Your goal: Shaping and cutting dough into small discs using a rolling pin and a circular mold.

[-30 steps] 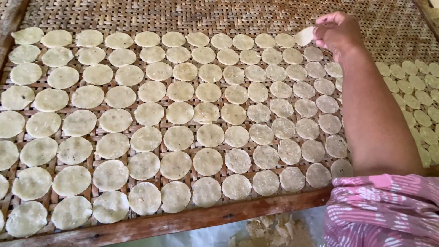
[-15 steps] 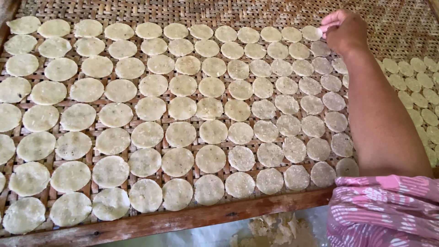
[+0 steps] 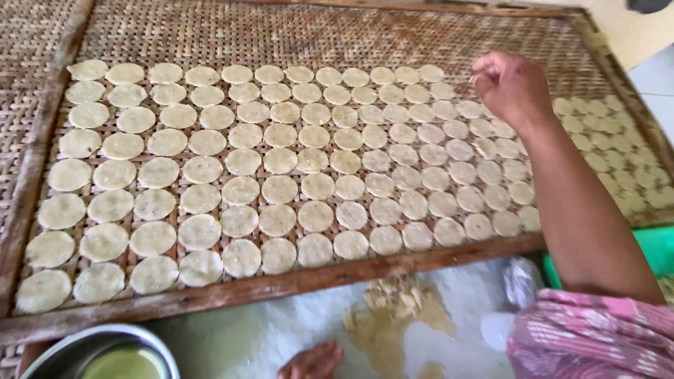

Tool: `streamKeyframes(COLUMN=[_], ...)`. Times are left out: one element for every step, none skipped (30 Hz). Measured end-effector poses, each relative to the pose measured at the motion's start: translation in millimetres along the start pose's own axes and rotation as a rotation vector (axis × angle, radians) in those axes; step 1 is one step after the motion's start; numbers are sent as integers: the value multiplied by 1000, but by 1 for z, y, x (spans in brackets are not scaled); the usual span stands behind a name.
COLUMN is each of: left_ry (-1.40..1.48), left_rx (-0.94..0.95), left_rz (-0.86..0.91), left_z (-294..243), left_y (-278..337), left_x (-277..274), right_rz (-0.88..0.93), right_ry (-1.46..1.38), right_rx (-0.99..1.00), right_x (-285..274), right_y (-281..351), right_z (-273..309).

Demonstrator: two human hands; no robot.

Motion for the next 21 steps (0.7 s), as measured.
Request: streamKeyframes(left_ry=[8, 15, 79, 137, 138, 154, 169, 176, 195, 211, 215, 218, 221, 229, 248, 264, 269, 291, 314, 319, 337], left_rx=[6, 4, -167, -340, -345, -382, -419, -420, -460, -501, -504, -497, -491, -486, -470, -454, -449, -440, -430, -429, -436], left_rz=[-9, -6, 45, 103, 113, 110, 107, 114, 121, 125, 130, 113, 96, 93, 84, 76, 74, 61, 48, 41, 42], left_z=[-37, -66, -84, -106, -112, -119, -125, -126, -124, -121, -122, -121, -121, -121, -122, -123, -123, -123, -122, -122, -121], left_y=[-89, -146, -198, -239, -251, -262, -272, -269, -264, -261, -258, -258, -258, -257, -257, -257, -255, -256, -258, -256, -254], left_x=[1, -12, -25, -48, -49, -57, -63, -62, -61, -60, -62, -62, -61, -62, -63, -65, -67, -68, -68, -70, -70], right_rz=[29, 31, 73, 122, 129, 109, 87, 86, 136, 187, 188, 233, 278, 270, 288, 307, 301, 353, 405, 401, 414], right_ry=[-97, -91, -89, -90, -89, -177, -265, -259, -419, -581, -577, -625, -674, -669, -710, -755, -753, -772, -790, -786, -643], right_rx=[25, 31, 161, 294, 302, 249, 198, 207, 195, 178, 183, 227, 270, 268, 264, 259, 257, 316, 375, 369, 372], right_x=[-25, -52, -73, -89, -98, -108, -120, -128, -132, -137, -136, -130, -124, -117, -108, -97, -95, -87, -79, -80, -80], right_y=[15, 33, 54, 83, 109, 135, 160, 189, 218, 243, 267, 292, 316, 333, 351, 369, 380, 392, 403, 409, 416], right_z=[12, 28, 33, 38, 37, 43, 50, 59, 73, 91, 98, 103, 109, 110, 113, 116, 122, 126, 131, 140, 145])
Point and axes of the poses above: each hand's wrist, its own y-axis away from the middle knuckle, its own x-axis out of the palm, z = x × y, the point moved 9 cm from there along -y, towards the middle knuckle, and after that the axes turned 5 degrees about -z, right-handed, at the moved point
